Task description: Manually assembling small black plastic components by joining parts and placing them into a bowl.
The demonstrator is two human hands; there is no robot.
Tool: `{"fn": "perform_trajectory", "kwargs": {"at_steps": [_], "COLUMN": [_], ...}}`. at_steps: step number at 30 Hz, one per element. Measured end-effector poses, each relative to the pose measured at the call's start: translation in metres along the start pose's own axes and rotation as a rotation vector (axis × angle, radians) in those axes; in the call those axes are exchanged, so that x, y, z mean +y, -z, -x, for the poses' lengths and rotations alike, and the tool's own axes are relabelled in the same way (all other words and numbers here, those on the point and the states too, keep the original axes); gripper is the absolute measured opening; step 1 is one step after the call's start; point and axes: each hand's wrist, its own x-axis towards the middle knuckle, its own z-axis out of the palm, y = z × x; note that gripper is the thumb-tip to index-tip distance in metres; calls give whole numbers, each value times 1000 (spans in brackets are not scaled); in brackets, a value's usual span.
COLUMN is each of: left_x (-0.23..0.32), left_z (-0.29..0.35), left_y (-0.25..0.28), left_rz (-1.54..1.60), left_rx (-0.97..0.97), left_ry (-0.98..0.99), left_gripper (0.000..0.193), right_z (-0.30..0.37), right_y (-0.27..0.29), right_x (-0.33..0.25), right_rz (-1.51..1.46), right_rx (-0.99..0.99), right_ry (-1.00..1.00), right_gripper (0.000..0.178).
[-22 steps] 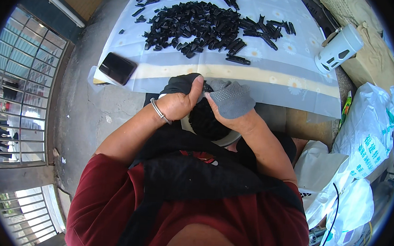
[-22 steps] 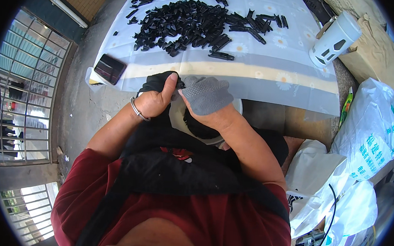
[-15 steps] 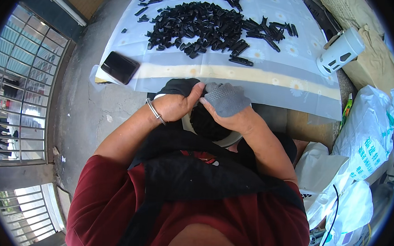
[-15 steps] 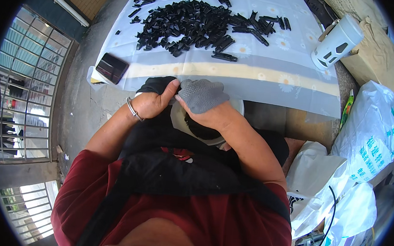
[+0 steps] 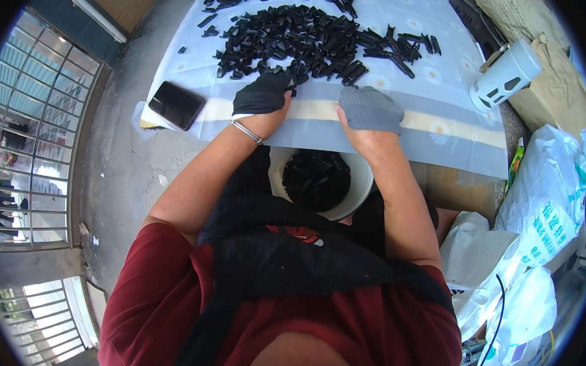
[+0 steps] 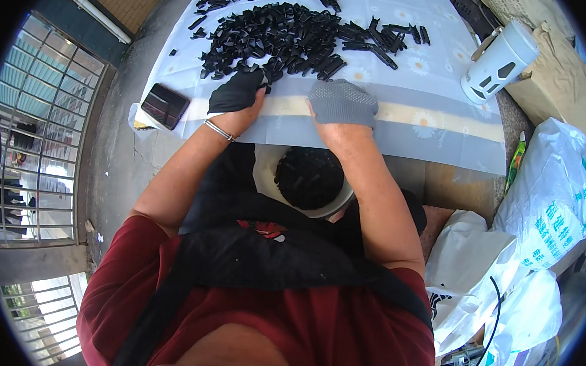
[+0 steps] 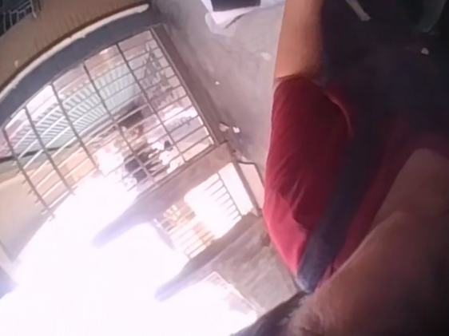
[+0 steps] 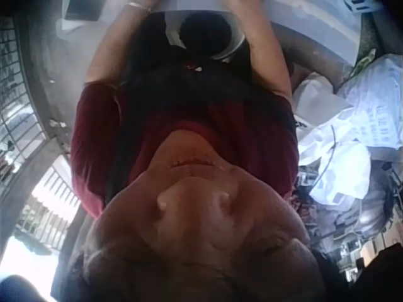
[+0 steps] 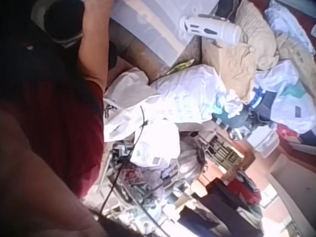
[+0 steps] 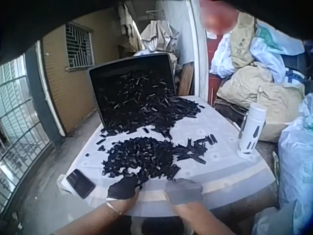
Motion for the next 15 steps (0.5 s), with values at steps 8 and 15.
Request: {"fn": "perform_trajectory", "kwargs": {"at_steps": [8,15], "left_x": [16,22], "left_z": [13,25], "left_y": [44,64], "left_rz": [231,699], "left_rx": [-276,-624], "left_ry": [61,-108], "left_gripper": [27,30], "right_z": [28,39], "right_y": [-5,9], "right_x": [2,-23], "right_rz": [-324,-528], "right_rx": [334,112], "right_ry": [299,463], "right_gripper": [22,25]}}
